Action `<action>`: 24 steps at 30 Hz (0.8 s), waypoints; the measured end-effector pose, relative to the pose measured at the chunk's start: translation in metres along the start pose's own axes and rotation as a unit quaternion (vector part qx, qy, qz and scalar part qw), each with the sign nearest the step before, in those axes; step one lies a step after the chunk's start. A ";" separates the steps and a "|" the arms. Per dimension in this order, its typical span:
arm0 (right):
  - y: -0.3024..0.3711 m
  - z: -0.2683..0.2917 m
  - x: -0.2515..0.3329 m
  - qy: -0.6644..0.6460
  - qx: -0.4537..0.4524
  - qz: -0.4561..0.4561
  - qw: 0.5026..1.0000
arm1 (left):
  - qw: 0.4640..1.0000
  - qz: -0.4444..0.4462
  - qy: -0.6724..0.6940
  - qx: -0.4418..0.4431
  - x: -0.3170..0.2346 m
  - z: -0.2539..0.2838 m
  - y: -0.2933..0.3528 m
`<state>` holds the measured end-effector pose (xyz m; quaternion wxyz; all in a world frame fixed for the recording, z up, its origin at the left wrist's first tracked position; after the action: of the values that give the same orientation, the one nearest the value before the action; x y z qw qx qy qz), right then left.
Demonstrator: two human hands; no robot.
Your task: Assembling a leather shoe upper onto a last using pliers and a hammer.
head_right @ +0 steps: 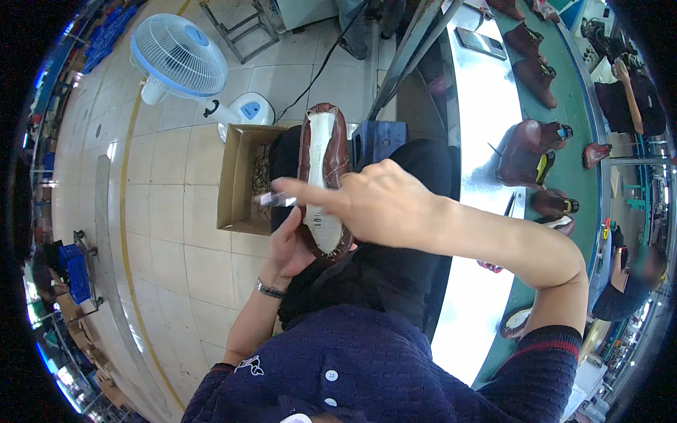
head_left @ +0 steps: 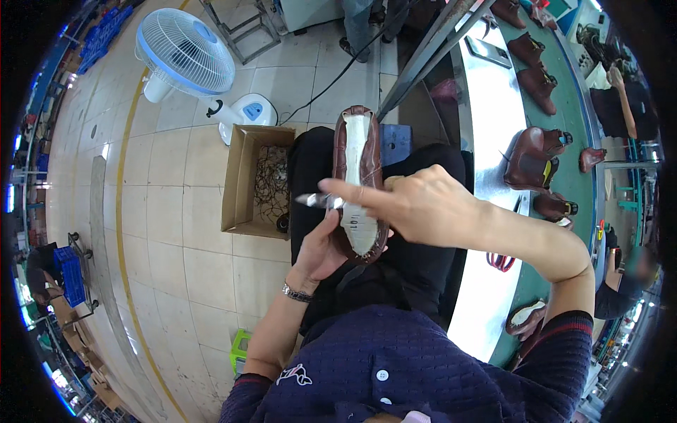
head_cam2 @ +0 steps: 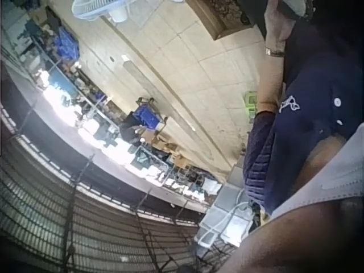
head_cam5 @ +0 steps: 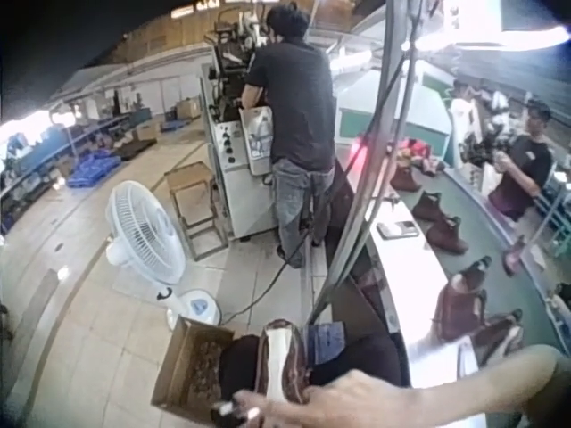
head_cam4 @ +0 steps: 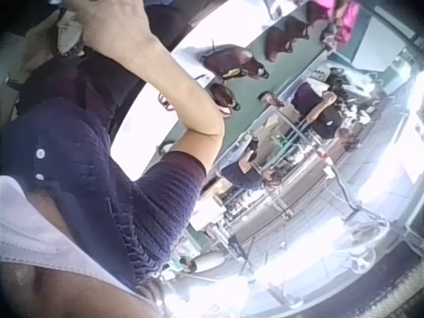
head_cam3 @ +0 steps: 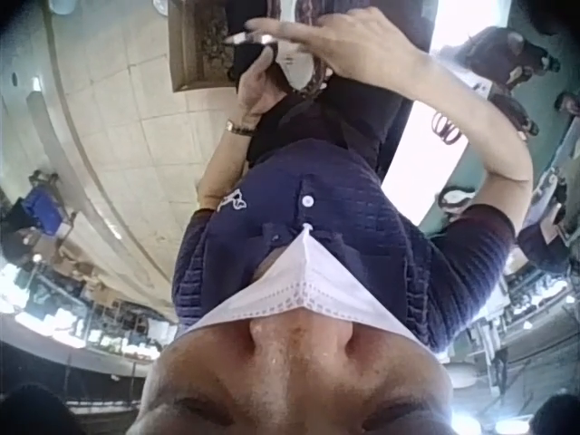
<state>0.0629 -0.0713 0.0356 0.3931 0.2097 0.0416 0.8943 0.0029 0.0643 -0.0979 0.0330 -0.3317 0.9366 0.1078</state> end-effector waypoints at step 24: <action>0.022 -0.015 0.014 0.097 -0.033 0.043 0.994 | 0.940 0.086 -0.288 -0.158 0.003 0.000 -0.007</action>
<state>0.0336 -0.0747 0.0317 0.3550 0.1107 0.0407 0.9274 0.0050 0.0577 -0.0992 0.2392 -0.2053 0.8829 0.3479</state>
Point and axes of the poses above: each hand's wrist, its own y-axis away from the middle knuckle, its own z-axis out of the back of the hand, x = y × z, the point moved 4 cm from there along -y, towards the middle knuckle, and after that the axes turned 2 degrees about -y, right-handed, at the moved point
